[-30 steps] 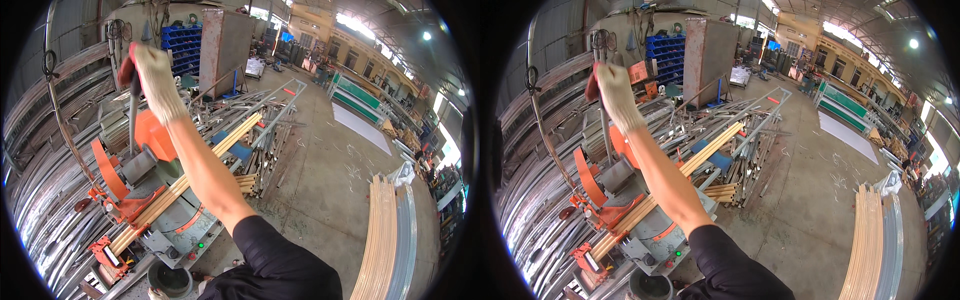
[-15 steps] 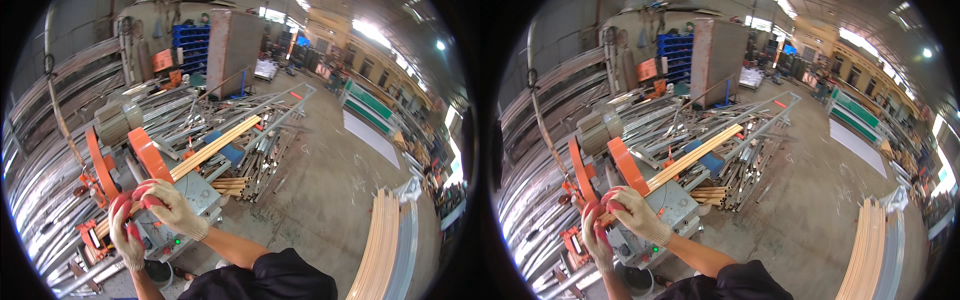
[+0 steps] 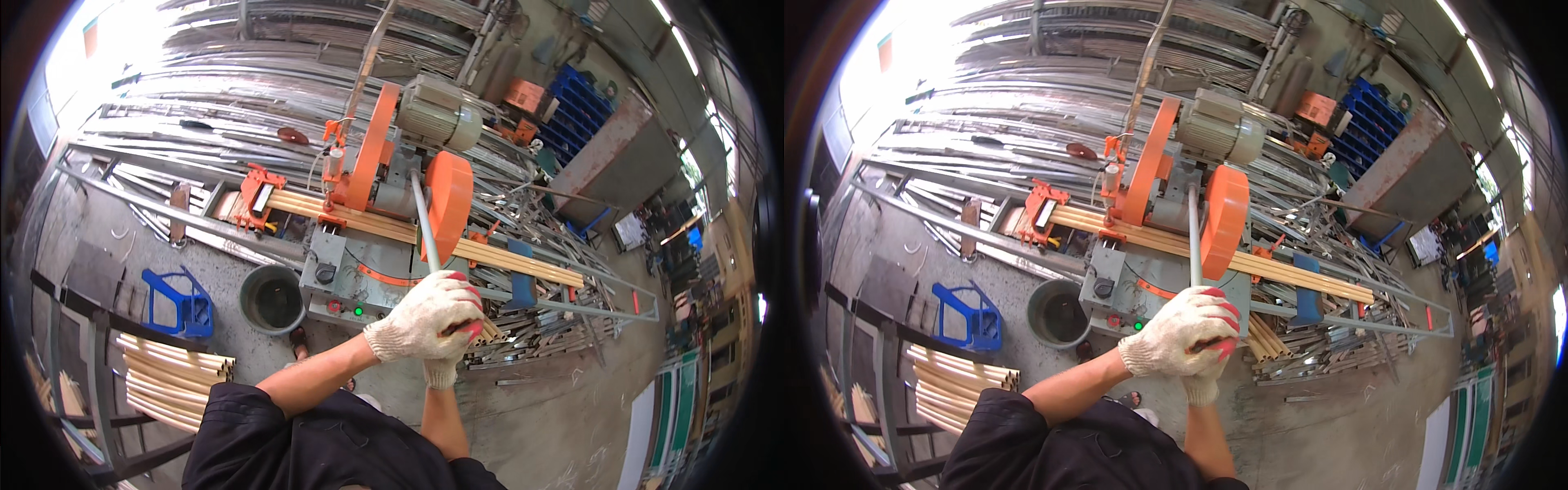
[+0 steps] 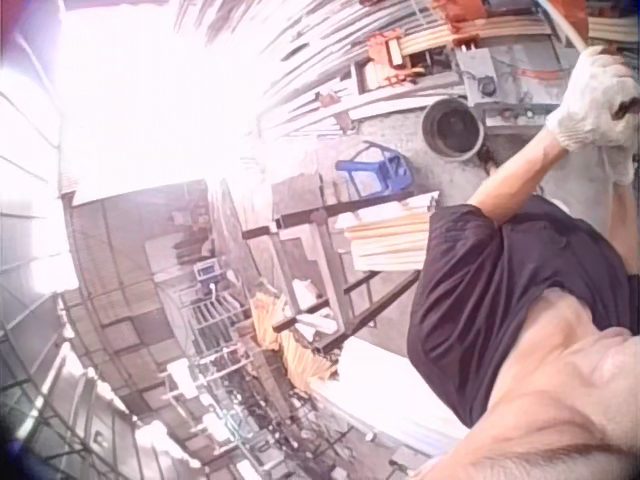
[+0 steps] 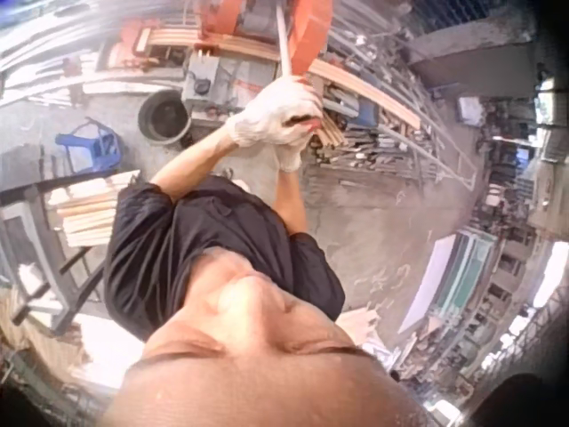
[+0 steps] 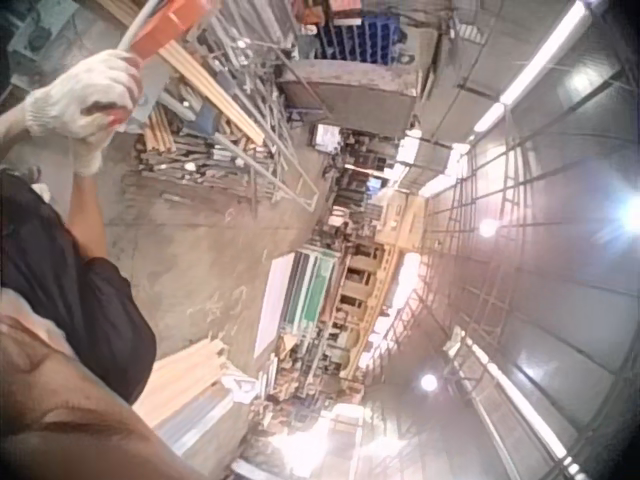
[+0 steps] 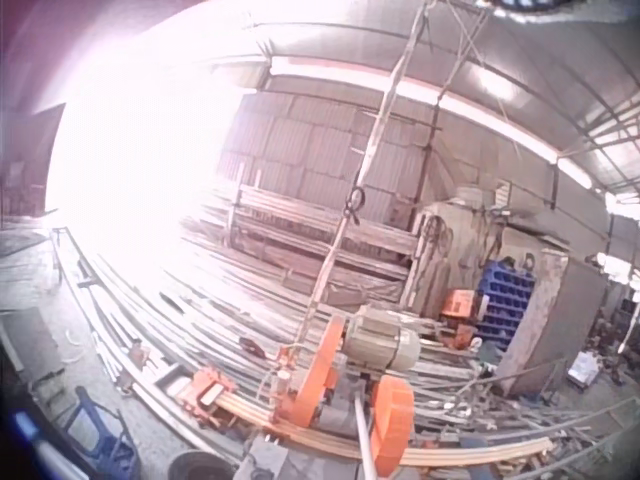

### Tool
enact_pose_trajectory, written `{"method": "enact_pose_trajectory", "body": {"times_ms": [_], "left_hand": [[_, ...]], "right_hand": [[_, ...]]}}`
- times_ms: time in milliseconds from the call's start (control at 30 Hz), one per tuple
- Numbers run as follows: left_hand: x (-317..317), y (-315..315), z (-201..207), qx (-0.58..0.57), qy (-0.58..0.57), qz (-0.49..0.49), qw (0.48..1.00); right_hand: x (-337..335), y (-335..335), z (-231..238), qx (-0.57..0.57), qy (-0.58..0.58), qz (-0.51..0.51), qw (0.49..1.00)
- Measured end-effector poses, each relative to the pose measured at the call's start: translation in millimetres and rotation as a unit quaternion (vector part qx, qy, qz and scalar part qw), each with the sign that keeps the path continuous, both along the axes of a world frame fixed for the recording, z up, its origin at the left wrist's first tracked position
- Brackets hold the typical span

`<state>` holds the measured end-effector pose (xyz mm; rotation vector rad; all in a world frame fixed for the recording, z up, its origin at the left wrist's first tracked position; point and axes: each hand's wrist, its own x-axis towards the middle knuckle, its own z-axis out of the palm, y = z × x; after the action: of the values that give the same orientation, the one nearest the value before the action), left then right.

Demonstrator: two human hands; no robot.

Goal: The person uses a chop saw to cut bundles of wood. They move the wood from a stack to the saw table, align it under the blade, and operate the handle to cut the pieces into shorter lengths.

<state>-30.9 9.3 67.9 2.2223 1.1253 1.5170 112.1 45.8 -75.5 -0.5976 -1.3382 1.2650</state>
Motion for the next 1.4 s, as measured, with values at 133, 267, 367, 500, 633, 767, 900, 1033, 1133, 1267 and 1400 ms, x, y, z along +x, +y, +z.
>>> {"method": "enact_pose_trajectory", "body": {"times_ms": [133, 267, 367, 500, 633, 767, 900, 1033, 1133, 1267, 1400], "left_hand": [[9.9, -9.8, -17.3, 0.028, -0.028, 0.010, 0.999], [12.3, -8.1, -24.9, 0.046, -0.057, 0.008, 0.997], [10.1, -8.0, -29.0, 0.061, -0.074, 0.011, 0.995], [10.5, -6.2, -31.2, 0.076, -0.083, 0.006, 0.994], [8.5, -5.7, -38.1, 0.066, -0.083, -0.011, 0.994], [8.7, -6.5, -35.3, 0.071, -0.089, -0.011, 0.993], [7.8, -5.7, -36.7, 0.079, -0.090, -0.009, 0.993], [10.0, -6.5, -36.4, 0.086, -0.094, -0.008, 0.992], [9.8, -6.2, -39.8, 0.083, -0.091, -0.018, 0.992], [9.8, -7.9, -42.9, 0.078, -0.089, -0.017, 0.993], [13.1, -9.6, -44.0, 0.081, -0.090, -0.017, 0.992]], "right_hand": [[15.1, -1.6, -24.5, -0.001, -0.009, -0.007, 1.000], [24.7, -0.2, -39.2, -0.004, -0.016, -0.013, 1.000], [26.5, -0.8, -46.6, -0.004, -0.023, -0.015, 1.000], [35.5, -0.7, -56.0, -0.006, -0.033, -0.023, 0.999], [37.6, -0.7, -62.7, -0.008, -0.034, -0.020, 0.999], [41.9, -0.7, -70.8, -0.010, -0.038, -0.016, 0.999], [44.5, -2.0, -85.9, -0.005, -0.047, -0.005, 0.999], [56.6, -0.3, -100.7, 0.017, -0.078, -0.001, 0.997], [63.5, 3.6, -117.0, -0.070, -0.006, 0.052, 0.996], [47.4, -8.6, -89.4, -0.019, -0.043, 0.068, 0.997], [88.6, 25.3, -165.4, -0.154, 0.216, 0.150, 0.952]]}}
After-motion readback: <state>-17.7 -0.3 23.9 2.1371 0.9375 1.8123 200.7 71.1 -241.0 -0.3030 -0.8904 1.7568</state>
